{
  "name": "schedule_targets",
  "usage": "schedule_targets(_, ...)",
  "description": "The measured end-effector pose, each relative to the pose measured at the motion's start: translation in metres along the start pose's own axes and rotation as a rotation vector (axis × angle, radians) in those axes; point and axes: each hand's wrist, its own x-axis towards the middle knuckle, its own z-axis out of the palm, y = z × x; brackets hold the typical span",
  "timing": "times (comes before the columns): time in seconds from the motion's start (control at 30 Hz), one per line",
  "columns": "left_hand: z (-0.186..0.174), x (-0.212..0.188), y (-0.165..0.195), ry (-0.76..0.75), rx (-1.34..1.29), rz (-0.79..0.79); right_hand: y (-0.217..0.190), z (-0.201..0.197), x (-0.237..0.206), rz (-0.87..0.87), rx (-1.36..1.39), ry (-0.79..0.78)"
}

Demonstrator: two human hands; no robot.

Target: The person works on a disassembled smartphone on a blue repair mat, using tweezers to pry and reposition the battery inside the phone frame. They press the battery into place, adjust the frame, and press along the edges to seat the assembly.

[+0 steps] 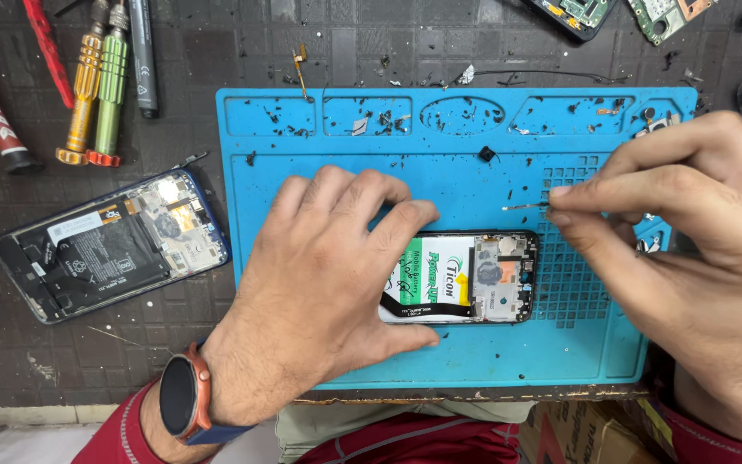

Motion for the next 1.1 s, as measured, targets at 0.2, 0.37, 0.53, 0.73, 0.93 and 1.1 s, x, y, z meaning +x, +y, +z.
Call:
schedule_targets(0.2, 0.001, -0.003, 0.001, -0.069, -0.093, -0.049, 0.003, -0.005, 0.001, -0.027, 0.029, -0.047)
schedule_targets(0.37, 0.0, -0.001, 0.004, -0.068, -0.146, -0.04, 0.0, -0.009, 0.0, 0.053, 0.06, -0.086)
schedule_targets(0.53, 0.0, -0.001, 0.004, -0.077, -0.166, -0.038, 0.002, -0.013, 0.002, 0.117, 0.057, -0.16)
schedule_targets(0.73, -0.001, -0.001, 0.004, -0.068, -0.176, -0.035, 0.017, -0.009, -0.005, 0.171, 0.199, -0.244)
schedule_targets(0.93, 0.001, 0.0, 0.004, -0.072, -0.188, -0.047, 0.032, -0.005, -0.011, 0.218, 0.316, -0.285)
schedule_targets(1.1, 0.002, 0.0, 0.004, -0.064, -0.19, -0.05, 0.031, -0.004, -0.011, 0.228, 0.31, -0.283)
